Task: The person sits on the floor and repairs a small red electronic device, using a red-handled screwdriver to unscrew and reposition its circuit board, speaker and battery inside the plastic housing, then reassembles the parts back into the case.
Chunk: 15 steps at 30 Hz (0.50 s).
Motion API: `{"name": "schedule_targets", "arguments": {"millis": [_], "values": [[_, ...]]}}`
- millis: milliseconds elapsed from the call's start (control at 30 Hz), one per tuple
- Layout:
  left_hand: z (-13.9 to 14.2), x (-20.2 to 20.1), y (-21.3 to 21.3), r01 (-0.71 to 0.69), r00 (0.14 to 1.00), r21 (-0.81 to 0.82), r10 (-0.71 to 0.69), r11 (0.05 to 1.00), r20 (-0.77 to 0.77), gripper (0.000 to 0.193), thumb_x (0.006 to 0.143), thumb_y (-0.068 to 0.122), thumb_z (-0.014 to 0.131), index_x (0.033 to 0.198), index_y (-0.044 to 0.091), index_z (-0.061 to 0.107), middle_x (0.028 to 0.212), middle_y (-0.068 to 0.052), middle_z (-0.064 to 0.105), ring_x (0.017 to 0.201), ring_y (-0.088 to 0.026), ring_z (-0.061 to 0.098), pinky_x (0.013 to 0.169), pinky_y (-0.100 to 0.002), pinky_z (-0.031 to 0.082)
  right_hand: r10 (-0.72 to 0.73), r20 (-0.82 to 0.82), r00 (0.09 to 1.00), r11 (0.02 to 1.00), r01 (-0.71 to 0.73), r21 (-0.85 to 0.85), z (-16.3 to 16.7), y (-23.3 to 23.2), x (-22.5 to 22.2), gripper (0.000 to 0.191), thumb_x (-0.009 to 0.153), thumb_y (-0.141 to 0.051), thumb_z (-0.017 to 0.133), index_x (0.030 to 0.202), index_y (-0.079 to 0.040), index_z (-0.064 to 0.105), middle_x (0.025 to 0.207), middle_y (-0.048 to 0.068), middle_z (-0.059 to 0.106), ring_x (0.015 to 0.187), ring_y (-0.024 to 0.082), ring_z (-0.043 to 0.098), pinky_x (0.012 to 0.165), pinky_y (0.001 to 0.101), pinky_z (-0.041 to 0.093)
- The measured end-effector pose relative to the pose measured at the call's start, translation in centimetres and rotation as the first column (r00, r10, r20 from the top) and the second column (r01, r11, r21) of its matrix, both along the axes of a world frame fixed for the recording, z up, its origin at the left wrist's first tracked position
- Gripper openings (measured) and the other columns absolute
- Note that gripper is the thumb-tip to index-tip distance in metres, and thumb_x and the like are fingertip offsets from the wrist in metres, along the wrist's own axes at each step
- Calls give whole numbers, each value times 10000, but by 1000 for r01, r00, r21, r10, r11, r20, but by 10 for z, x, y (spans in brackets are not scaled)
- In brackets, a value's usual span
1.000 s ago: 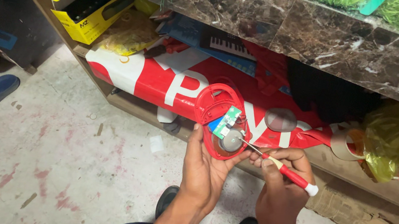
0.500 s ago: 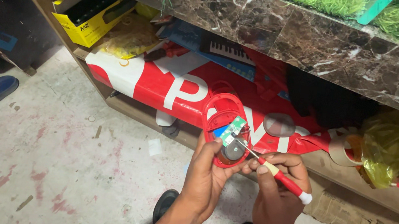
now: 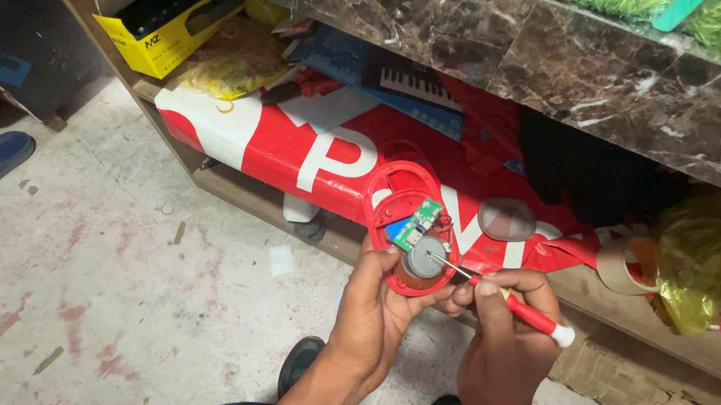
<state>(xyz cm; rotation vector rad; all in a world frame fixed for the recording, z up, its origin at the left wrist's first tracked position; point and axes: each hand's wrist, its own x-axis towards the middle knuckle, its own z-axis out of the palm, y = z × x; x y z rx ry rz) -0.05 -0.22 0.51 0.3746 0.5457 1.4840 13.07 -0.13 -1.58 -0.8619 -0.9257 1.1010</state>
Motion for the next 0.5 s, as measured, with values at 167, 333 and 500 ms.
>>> {"name": "schedule_targets", "arguments": {"millis": [167, 333, 500], "values": [[-1, -1, -1, -3, 1000, 49, 4, 999, -5, 431, 982, 215, 400, 1352, 4, 464, 1242, -177, 643, 1040, -267, 685, 850, -428, 601, -1, -61, 998, 999, -1, -33, -5, 6, 2, 19, 1009, 0, 572, 996, 12, 579, 818, 120, 667, 727, 174, 647, 687, 314, 544], [-1, 1, 0, -22, 1000, 12, 22, 1000, 1, 415, 964, 181, 436, 1331, -6, 481, 1223, -185, 646, 1029, -274, 693, 849, -435, 604, 2, -55, 998, 1000, -3, -7, -8, 8, 2, 18, 1011, -2, 576, 1003, 10, 587, 825, 120, 670, 732, 172, 652, 679, 309, 544], [-4, 1, 1, -22, 1000, -8, 22, 1000, -15, 432, 928, 132, 453, 1339, 0, 480, 1231, -176, 649, 1047, -256, 700, 895, -416, 610, 17, -56, 998, 1000, -16, 8, -9, 8, 3, 24, 1015, -8, 574, 1016, 13, 586, 839, 120, 674, 745, 172, 656, 699, 312, 555]]}}
